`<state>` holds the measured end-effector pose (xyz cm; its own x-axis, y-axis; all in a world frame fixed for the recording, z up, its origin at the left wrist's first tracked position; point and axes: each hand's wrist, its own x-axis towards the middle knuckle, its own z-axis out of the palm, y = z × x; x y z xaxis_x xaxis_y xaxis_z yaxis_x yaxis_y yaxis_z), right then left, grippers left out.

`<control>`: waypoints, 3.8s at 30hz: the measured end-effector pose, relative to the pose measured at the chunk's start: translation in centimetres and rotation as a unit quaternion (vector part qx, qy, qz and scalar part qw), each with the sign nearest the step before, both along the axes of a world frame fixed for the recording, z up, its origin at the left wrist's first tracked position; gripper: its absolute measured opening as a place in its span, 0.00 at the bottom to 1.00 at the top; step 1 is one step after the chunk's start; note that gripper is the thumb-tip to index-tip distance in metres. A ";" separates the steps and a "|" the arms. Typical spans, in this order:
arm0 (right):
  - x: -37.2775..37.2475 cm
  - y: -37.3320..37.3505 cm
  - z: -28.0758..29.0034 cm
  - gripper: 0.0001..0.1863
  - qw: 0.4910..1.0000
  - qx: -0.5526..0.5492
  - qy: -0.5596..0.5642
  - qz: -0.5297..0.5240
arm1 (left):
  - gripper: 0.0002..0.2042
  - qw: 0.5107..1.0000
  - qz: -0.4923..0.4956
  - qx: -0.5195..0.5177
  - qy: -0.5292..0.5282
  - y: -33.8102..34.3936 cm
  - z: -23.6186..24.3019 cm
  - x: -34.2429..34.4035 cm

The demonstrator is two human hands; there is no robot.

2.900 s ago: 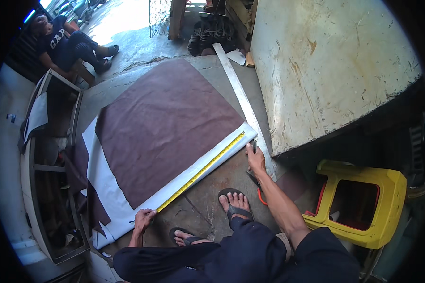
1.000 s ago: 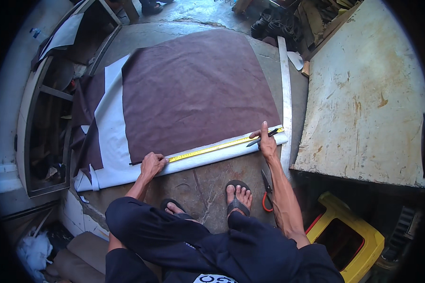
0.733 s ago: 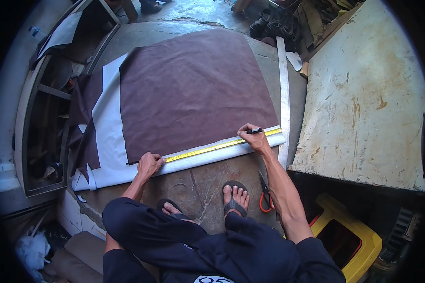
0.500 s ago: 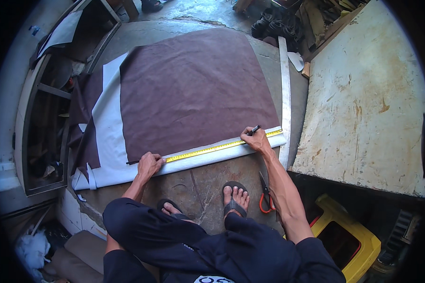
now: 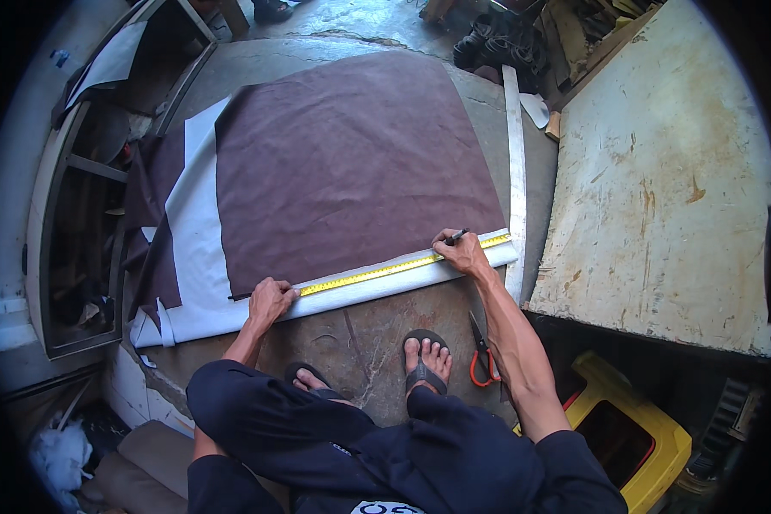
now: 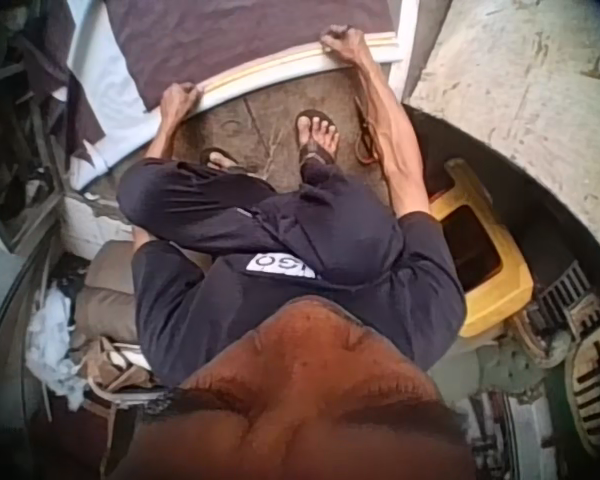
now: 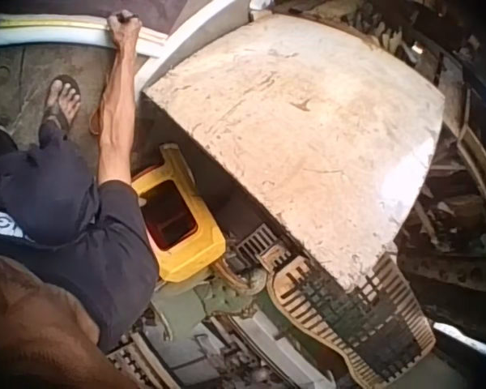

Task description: The person measures and marks a piece of brown fabric on the floor using a tape measure and a pen, and then cuts the fabric with a pair of shears.

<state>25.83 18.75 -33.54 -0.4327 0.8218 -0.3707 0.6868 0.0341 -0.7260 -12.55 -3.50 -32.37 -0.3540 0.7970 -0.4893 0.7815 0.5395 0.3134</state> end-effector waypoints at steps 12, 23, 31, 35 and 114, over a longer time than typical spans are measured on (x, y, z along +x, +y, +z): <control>0.5 0.2 -0.3 0.17 0.999 -0.025 -0.008 0.024 | 0.18 1.000 0.007 -0.003 0.000 0.2 0.1 0.7; -1.1 -3.9 -0.3 0.11 0.974 0.189 0.122 -0.031 | 0.17 1.000 0.010 -0.009 -0.001 0.1 0.0 0.3; -2.3 -8.2 -0.9 0.12 0.930 0.360 0.068 0.014 | 0.17 1.000 0.018 -0.020 0.002 0.1 0.4 0.6; -7.3 -9.5 1.1 0.13 0.979 -0.037 0.196 -0.032 | 0.18 1.000 0.015 -0.015 0.005 -0.3 0.3 0.2; -25.9 -13.8 0.3 0.18 0.961 -0.157 0.141 0.177 | 0.15 0.978 0.119 -0.119 0.126 -6.9 -0.1 -11.3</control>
<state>-0.11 4.92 -33.23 -0.7843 0.4706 -0.4043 0.4475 -0.0221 -0.8940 -23.80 -10.44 -32.50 -0.6490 0.5519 -0.5237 0.6611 0.7497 -0.0292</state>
